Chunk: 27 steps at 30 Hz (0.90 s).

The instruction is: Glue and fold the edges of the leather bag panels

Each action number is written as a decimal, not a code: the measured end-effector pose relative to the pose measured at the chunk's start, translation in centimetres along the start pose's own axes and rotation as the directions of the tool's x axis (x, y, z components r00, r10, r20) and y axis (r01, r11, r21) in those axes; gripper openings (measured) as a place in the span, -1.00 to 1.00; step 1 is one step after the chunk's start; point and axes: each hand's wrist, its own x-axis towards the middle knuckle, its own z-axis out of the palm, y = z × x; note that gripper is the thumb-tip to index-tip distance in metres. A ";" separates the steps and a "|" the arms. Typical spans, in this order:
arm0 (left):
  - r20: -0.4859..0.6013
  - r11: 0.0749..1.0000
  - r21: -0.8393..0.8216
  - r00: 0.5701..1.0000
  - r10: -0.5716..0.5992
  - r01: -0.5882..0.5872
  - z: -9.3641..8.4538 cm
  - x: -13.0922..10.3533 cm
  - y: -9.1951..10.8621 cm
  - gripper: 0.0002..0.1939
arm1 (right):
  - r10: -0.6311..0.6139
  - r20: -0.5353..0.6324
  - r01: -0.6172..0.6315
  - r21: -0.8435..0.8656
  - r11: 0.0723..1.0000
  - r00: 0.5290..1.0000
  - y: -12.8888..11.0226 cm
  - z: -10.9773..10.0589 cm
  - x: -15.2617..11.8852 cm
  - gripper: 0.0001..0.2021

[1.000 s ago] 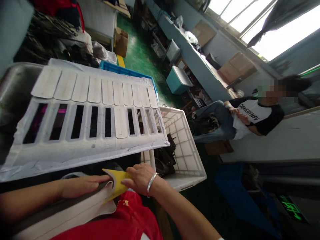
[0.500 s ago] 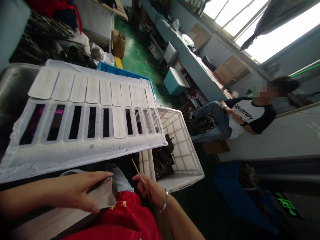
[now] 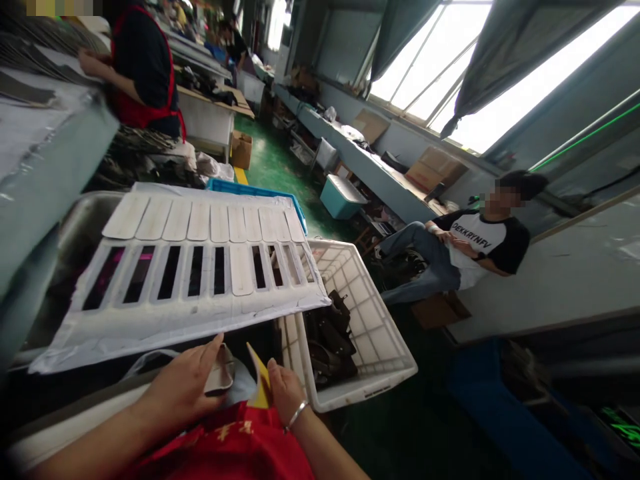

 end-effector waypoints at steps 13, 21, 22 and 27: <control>0.280 0.960 -0.266 0.960 -0.012 0.089 -3.2 0.3 -0.9 -0.21 | -0.240 0.272 0.362 -0.712 0.602 0.932 -7.5 -1.9 7.8 -0.49; 0.407 0.846 -0.506 0.911 0.063 0.168 -4.6 2.5 -3.8 -0.36 | -0.269 0.290 0.393 -0.736 0.552 0.919 -7.6 -1.1 9.8 -0.44; 0.411 0.818 -0.542 0.910 0.060 0.192 -4.2 2.8 -4.4 -0.39 | -0.268 0.283 0.387 -0.737 0.554 0.921 -7.6 -1.1 10.0 -0.44; 0.522 0.479 -0.749 0.853 0.001 0.458 -2.9 3.7 -6.2 -0.32 | -0.291 0.289 0.406 -0.731 0.549 0.912 -8.3 -0.7 11.0 -0.44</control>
